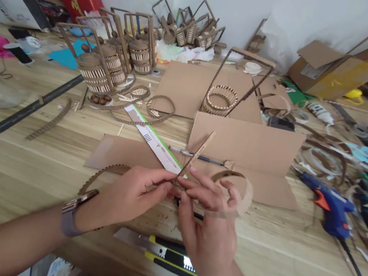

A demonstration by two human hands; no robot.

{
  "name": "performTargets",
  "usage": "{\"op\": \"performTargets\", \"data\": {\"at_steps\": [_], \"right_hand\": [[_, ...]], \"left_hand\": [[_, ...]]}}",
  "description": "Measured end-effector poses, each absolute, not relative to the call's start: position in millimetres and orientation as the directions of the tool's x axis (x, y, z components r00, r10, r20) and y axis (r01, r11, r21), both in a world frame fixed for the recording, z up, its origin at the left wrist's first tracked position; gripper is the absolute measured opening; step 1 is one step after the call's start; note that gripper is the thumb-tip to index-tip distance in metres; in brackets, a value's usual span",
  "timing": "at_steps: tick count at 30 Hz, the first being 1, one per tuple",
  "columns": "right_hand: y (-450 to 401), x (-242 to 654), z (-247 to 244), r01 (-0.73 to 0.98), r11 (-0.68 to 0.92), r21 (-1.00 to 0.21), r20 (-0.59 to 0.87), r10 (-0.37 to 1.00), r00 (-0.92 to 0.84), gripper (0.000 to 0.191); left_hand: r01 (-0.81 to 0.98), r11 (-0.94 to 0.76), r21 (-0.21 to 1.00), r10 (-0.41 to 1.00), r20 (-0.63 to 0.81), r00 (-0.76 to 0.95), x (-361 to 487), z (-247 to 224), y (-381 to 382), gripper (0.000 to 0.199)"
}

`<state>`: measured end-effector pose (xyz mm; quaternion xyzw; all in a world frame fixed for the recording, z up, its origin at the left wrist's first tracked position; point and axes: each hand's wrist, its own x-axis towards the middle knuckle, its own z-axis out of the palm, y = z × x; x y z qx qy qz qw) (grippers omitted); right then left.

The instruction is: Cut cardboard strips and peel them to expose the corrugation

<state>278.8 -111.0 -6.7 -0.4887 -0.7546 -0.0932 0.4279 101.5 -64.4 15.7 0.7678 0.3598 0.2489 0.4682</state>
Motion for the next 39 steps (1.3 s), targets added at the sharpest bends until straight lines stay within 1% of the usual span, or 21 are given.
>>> {"op": "performTargets", "data": {"at_steps": [8, 14, 17, 21, 24, 30, 34, 39], "right_hand": [[-110.2, 273.9, -7.0, 0.836, 0.498, -0.23, 0.742, 0.646, -0.18, 0.008], [-111.9, 277.1, -9.2, 0.833, 0.488, -0.258, 0.722, 0.671, -0.169, 0.005], [-111.8, 278.3, -7.6, 0.824, 0.492, -0.282, 0.727, 0.67, -0.151, 0.008], [-111.4, 276.8, -5.6, 0.819, 0.501, -0.279, 0.739, 0.657, -0.151, 0.008], [-111.6, 274.8, -6.5, 0.815, 0.509, -0.276, 0.739, 0.655, -0.159, 0.01], [-111.4, 275.3, -9.0, 0.838, 0.499, -0.22, 0.749, 0.637, -0.183, 0.009], [-111.9, 277.9, -8.9, 0.827, 0.501, -0.256, 0.729, 0.662, -0.175, 0.008], [-111.4, 278.8, -7.9, 0.807, 0.508, -0.299, 0.736, 0.661, -0.144, 0.011]], "left_hand": [[0.353, -0.316, 0.881, 0.801, 0.048, 0.596, 101.8, 15.7, -64.7, 0.027], [0.354, -0.328, 0.876, 0.804, 0.061, 0.592, 101.2, 17.3, -65.5, 0.028], [0.325, -0.317, 0.891, 0.797, 0.064, 0.601, 100.7, 17.7, -64.5, 0.028], [0.338, -0.304, 0.891, 0.799, 0.046, 0.6, 100.8, 16.8, -63.5, 0.025], [0.35, -0.314, 0.883, 0.797, 0.045, 0.602, 101.4, 16.0, -63.3, 0.028], [0.371, -0.328, 0.869, 0.809, 0.055, 0.585, 101.5, 16.4, -64.7, 0.027], [0.378, -0.339, 0.861, 0.802, 0.055, 0.595, 100.7, 16.7, -65.5, 0.028], [0.332, -0.331, 0.883, 0.786, 0.064, 0.614, 100.7, 16.8, -64.4, 0.028]]}}
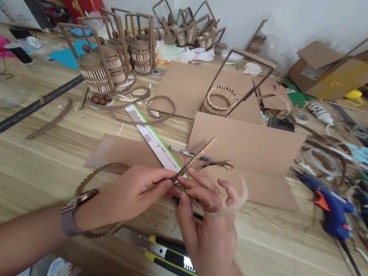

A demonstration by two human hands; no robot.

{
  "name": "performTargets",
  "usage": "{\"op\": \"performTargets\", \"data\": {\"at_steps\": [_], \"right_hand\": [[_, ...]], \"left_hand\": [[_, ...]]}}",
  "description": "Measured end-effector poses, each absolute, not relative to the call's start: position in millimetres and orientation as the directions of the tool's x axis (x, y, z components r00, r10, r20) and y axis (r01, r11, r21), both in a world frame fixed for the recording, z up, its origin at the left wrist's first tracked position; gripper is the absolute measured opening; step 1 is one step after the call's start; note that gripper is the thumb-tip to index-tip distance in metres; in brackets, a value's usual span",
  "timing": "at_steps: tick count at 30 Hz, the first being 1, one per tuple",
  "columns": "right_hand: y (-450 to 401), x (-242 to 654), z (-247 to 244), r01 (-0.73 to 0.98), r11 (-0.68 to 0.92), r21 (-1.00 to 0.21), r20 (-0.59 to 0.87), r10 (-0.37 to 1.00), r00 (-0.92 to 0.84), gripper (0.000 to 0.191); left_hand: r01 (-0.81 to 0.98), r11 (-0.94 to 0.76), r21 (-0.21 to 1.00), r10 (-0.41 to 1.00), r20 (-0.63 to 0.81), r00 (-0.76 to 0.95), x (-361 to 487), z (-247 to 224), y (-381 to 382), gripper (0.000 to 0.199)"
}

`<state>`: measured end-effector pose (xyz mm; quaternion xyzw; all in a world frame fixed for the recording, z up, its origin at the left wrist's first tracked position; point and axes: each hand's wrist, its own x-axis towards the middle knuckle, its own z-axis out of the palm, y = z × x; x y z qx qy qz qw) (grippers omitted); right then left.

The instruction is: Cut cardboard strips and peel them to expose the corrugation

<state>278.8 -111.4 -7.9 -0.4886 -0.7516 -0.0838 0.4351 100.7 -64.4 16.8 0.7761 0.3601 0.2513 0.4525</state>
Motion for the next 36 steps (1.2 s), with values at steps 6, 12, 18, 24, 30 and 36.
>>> {"op": "performTargets", "data": {"at_steps": [6, 12, 18, 24, 30, 36], "right_hand": [[-110.7, 274.5, -8.3, 0.815, 0.504, -0.287, 0.736, 0.66, -0.149, 0.01], [-109.3, 277.2, -8.9, 0.846, 0.488, -0.216, 0.736, 0.65, -0.187, 0.006], [-111.1, 278.6, -6.3, 0.821, 0.498, -0.281, 0.74, 0.657, -0.145, 0.012], [-111.5, 275.8, -5.8, 0.823, 0.501, -0.267, 0.724, 0.668, -0.172, 0.009], [-108.4, 275.9, -7.4, 0.848, 0.488, -0.208, 0.745, 0.641, -0.186, 0.005], [-109.7, 276.3, -6.5, 0.84, 0.501, -0.209, 0.73, 0.651, -0.207, 0.008]], "left_hand": [[0.373, -0.323, 0.87, 0.799, 0.039, 0.601, 102.2, 18.2, -63.8, 0.027], [0.37, -0.332, 0.868, 0.808, 0.059, 0.586, 101.6, 17.3, -65.1, 0.026], [0.335, -0.326, 0.884, 0.799, 0.068, 0.597, 100.8, 16.0, -64.6, 0.027], [0.37, -0.316, 0.874, 0.798, 0.034, 0.602, 101.3, 17.9, -63.8, 0.028], [0.375, -0.321, 0.87, 0.816, 0.053, 0.576, 102.6, 17.3, -66.1, 0.027], [0.39, -0.334, 0.858, 0.817, 0.058, 0.573, 102.9, 15.3, -67.4, 0.026]]}}
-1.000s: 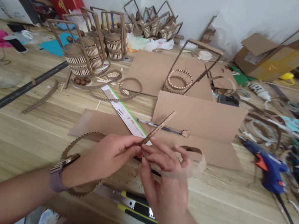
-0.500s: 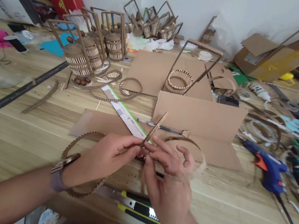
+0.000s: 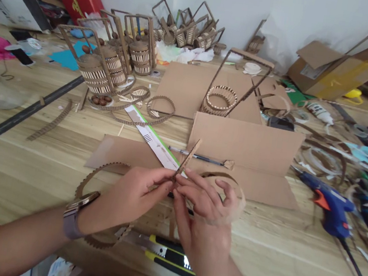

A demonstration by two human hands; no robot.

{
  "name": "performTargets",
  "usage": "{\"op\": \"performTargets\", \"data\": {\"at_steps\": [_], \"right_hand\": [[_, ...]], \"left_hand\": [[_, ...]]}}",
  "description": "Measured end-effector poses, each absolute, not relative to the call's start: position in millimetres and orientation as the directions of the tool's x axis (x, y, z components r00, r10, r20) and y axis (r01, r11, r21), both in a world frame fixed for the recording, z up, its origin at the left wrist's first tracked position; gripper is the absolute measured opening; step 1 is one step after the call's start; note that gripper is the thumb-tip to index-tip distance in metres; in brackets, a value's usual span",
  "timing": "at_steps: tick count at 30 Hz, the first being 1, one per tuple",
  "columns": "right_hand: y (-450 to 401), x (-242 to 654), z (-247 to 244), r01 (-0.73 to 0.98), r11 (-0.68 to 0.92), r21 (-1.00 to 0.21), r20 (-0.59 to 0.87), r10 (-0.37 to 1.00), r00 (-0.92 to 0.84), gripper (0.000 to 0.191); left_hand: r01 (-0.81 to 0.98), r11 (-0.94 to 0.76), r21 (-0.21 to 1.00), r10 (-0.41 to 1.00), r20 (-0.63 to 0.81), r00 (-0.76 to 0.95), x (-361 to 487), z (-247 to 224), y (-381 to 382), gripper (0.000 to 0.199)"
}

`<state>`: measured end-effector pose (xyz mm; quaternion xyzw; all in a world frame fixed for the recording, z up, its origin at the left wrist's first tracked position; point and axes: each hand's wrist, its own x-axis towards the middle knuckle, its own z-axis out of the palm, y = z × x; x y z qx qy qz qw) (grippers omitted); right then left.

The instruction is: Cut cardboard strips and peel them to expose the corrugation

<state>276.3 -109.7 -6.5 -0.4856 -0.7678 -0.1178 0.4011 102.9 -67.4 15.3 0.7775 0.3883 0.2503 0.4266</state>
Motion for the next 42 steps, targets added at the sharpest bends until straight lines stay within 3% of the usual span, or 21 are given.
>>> {"op": "performTargets", "data": {"at_steps": [8, 17, 25, 35, 42], "right_hand": [[-111.0, 275.7, -5.9, 0.812, 0.502, -0.298, 0.73, 0.668, -0.144, 0.01], [-109.0, 275.1, -9.1, 0.855, 0.479, -0.198, 0.745, 0.641, -0.187, 0.006], [-111.8, 274.7, -4.4, 0.831, 0.486, -0.27, 0.732, 0.664, -0.151, 0.01], [-110.0, 274.8, -6.2, 0.864, 0.468, -0.186, 0.75, 0.636, -0.183, 0.005], [-112.4, 275.1, -7.1, 0.847, 0.471, -0.246, 0.757, 0.64, -0.136, 0.012]], "left_hand": [[0.351, -0.333, 0.875, 0.812, 0.077, 0.579, 103.0, 15.9, -64.9, 0.027], [0.363, -0.339, 0.868, 0.826, 0.09, 0.557, 104.1, 15.1, -66.6, 0.026], [0.339, -0.343, 0.876, 0.825, 0.109, 0.554, 102.1, 13.0, -65.0, 0.025], [0.348, -0.35, 0.87, 0.813, 0.097, 0.574, 103.3, 16.0, -65.6, 0.026], [0.311, -0.351, 0.883, 0.799, 0.11, 0.591, 101.6, 14.6, -64.4, 0.028]]}}
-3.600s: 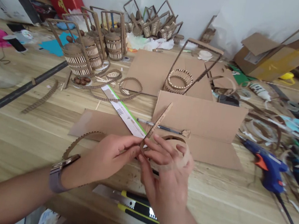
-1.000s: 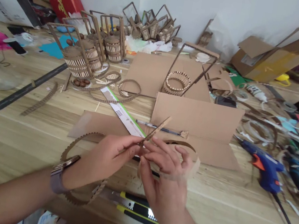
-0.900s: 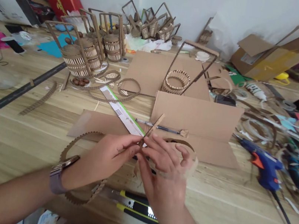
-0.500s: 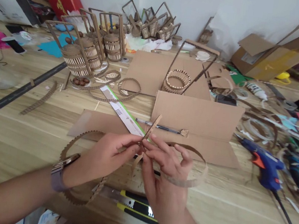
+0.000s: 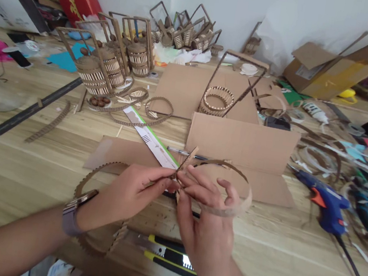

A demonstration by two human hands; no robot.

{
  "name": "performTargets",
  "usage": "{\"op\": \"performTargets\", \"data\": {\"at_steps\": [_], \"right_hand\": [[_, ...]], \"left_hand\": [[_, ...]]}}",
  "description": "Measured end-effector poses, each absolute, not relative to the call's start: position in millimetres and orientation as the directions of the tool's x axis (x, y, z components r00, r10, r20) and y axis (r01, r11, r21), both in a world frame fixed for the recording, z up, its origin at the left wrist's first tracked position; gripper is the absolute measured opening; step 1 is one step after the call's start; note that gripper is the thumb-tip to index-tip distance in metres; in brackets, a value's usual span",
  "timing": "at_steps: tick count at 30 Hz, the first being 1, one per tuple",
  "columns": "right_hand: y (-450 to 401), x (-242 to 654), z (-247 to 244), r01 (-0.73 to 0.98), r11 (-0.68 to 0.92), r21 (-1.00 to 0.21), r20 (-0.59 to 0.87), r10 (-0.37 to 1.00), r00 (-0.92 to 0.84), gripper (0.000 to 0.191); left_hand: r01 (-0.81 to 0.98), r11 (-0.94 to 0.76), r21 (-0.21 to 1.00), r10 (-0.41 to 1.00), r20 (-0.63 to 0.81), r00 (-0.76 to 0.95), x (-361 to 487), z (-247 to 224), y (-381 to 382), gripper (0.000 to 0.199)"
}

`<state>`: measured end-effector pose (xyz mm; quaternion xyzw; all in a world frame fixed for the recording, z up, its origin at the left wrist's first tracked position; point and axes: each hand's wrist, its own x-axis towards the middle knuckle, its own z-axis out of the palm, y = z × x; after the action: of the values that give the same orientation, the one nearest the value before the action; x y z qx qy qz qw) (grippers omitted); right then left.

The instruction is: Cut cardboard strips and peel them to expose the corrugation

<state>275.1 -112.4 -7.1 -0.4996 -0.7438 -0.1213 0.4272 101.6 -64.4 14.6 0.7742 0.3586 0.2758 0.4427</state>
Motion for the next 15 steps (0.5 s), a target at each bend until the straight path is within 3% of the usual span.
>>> {"op": "performTargets", "data": {"at_steps": [6, 12, 15], "right_hand": [[-113.0, 273.7, -8.8, 0.824, 0.495, -0.276, 0.744, 0.653, -0.143, 0.011], [-110.4, 273.8, -6.1, 0.865, 0.472, -0.173, 0.75, 0.632, -0.195, 0.004], [-110.8, 275.2, -5.7, 0.858, 0.473, -0.2, 0.734, 0.653, -0.189, 0.005]], "left_hand": [[0.311, -0.316, 0.897, 0.81, 0.083, 0.581, 102.8, 13.8, -63.0, 0.026], [0.323, -0.326, 0.889, 0.814, 0.089, 0.575, 103.7, 14.0, -64.8, 0.025], [0.333, -0.337, 0.881, 0.813, 0.094, 0.575, 103.2, 13.6, -65.3, 0.026]]}}
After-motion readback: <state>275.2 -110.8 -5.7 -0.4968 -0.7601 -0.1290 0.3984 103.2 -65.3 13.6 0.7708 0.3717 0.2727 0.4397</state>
